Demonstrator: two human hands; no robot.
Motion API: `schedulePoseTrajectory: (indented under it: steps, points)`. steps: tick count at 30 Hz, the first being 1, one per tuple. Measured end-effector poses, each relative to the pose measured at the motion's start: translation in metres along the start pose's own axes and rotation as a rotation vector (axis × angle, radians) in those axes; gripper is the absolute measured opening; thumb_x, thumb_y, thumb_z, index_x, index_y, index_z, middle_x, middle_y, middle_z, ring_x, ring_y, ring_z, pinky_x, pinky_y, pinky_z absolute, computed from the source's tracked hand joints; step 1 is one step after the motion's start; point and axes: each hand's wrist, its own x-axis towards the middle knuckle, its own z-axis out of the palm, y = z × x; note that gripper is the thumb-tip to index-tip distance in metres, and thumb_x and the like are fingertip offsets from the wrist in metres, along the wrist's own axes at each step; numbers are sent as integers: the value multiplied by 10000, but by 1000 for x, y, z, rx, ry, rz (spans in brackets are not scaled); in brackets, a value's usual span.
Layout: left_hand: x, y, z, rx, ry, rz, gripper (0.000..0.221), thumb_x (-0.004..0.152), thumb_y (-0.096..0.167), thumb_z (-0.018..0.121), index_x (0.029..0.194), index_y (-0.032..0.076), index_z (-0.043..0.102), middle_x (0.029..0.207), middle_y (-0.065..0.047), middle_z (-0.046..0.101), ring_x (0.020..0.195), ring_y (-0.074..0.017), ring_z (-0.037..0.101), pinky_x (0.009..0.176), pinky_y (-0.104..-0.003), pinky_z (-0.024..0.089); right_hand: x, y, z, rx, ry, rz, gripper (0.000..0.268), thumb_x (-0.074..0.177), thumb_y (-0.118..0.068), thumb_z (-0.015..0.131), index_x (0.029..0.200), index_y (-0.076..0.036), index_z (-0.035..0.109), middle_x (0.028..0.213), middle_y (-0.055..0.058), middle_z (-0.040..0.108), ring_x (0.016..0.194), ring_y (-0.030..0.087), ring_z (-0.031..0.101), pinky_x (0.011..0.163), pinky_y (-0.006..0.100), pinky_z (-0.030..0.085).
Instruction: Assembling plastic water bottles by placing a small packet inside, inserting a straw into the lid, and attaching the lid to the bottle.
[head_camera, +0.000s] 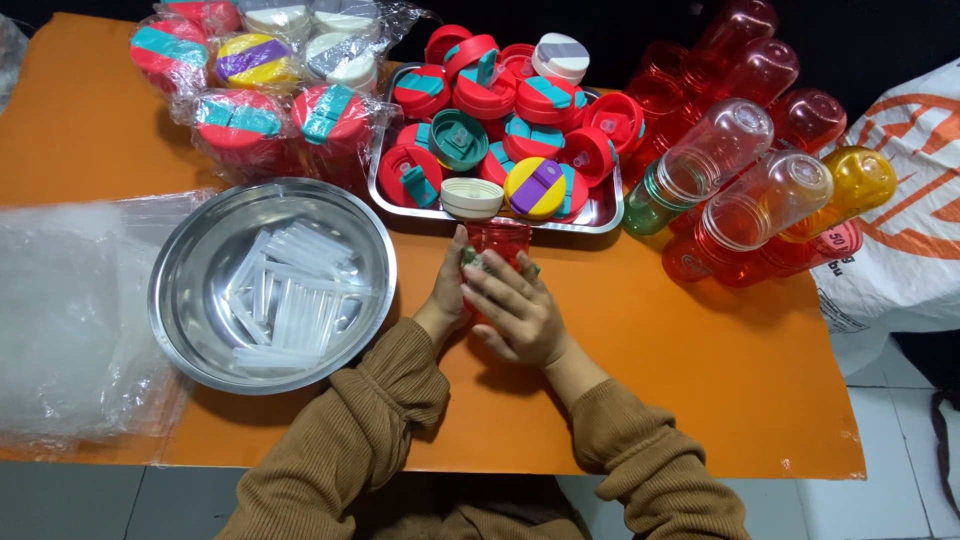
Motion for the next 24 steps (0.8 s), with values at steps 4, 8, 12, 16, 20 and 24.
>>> schedulePoseTrajectory:
  steps: [4,8,12,16,20,24]
  points:
    - [18,-19,-39,7,-48,-6,679,968,668,445,1204,82,696,1009,-77,748,862,-158,723,764,-311,616,-11,24,-3,-2,43,25,540,1031,-457,467,1358,-84,680,1465,190,596,1422,419,479,1265,522,225]
    - [13,-6,-21,-125,1,-29,692,939,681,483,1145,56,697,944,-145,746,820,-223,724,758,-356,609,-5,22,-6,136,82,127,727,1004,-585,505,1428,-1,594,1533,266,490,1444,493,394,1214,548,298]
    - [18,-10,-42,-149,-7,39,725,902,749,473,1195,119,680,1037,-52,747,770,-99,692,587,-185,556,4,5,0,224,74,87,744,940,-562,647,1415,9,597,1516,278,503,1436,525,394,1204,579,315]
    - [8,-4,-13,-77,84,-68,759,883,798,436,1096,138,744,909,-27,762,680,-73,687,509,-158,548,7,2,4,-40,130,-81,317,847,-255,757,1132,-122,796,1257,126,739,1222,383,673,1205,492,382]
    - [7,4,-10,-142,-37,-132,725,934,721,476,1088,49,701,893,-53,735,710,-97,670,602,-182,537,-3,16,5,-29,149,-58,314,885,-325,742,1133,-140,795,1255,136,733,1228,370,660,1193,468,407]
    - [14,-15,-27,1,28,46,626,1022,597,434,1177,52,700,1033,-118,751,872,-164,726,811,-298,606,-1,23,-4,135,89,138,815,745,-474,904,1381,-33,648,1516,266,507,1425,497,416,1191,565,347]
